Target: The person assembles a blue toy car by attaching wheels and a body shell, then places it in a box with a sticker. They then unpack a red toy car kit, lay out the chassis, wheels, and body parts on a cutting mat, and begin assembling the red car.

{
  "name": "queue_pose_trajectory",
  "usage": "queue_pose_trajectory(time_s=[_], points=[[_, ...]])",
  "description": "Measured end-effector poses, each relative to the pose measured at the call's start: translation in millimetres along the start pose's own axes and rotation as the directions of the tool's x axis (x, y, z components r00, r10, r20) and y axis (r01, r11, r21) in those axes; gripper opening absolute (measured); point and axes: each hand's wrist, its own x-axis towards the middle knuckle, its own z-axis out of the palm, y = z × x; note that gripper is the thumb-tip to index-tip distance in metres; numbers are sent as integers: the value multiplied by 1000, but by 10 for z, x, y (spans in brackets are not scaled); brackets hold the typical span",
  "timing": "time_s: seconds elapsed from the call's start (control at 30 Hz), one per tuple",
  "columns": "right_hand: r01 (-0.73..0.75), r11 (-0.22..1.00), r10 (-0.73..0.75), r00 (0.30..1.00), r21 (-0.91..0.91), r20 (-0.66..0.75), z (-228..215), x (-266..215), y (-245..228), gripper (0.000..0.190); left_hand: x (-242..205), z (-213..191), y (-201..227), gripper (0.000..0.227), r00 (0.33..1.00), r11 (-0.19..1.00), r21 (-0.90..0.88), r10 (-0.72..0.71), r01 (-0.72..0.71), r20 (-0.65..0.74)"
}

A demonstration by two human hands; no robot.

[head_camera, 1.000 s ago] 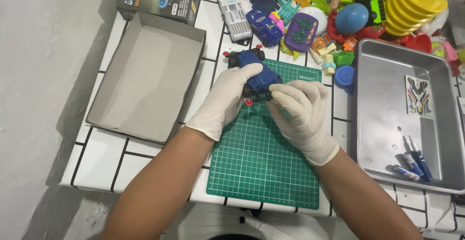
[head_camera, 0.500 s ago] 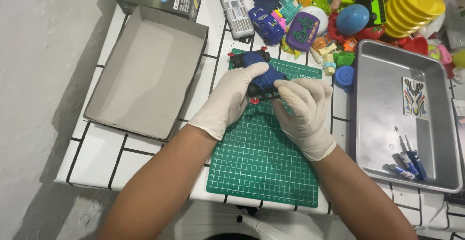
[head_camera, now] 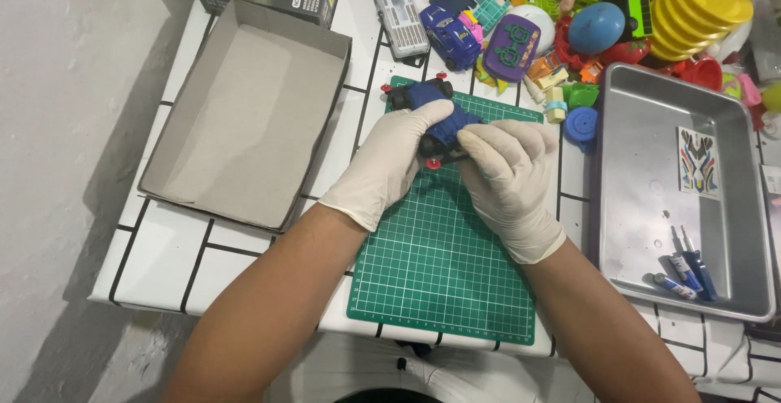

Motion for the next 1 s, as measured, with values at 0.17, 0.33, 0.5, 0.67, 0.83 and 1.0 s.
queue_pose_trajectory(time_s=[0.17,0.33,0.5,0.67,0.83,1.0], points=[[11,1000,-11,1000,-21,-11,24,-22,33,29,-28,1,1,66,1000,1000,-13,-19,19,-10],[20,999,-21,1000,-44,-19,33,-60,62,31,-70,21,6,65,1000,1000,-3,-23,23,-16],[37,997,-39,999,-72,-33,38,-94,97,33,-26,10,-19,67,1000,1000,-19,-7,7,-1],[48,994,-53,998,-96,-45,31,-129,112,35,-67,10,2,66,1000,1000,-19,-9,10,4],[59,991,-66,996,-121,-55,56,-139,135,37,-23,-26,-25,65,1000,1000,-7,-11,11,11],[-4,997,-7,990,-78,-138,57,-57,56,34,44,-38,-60,62,999,1000,-25,12,-11,49]])
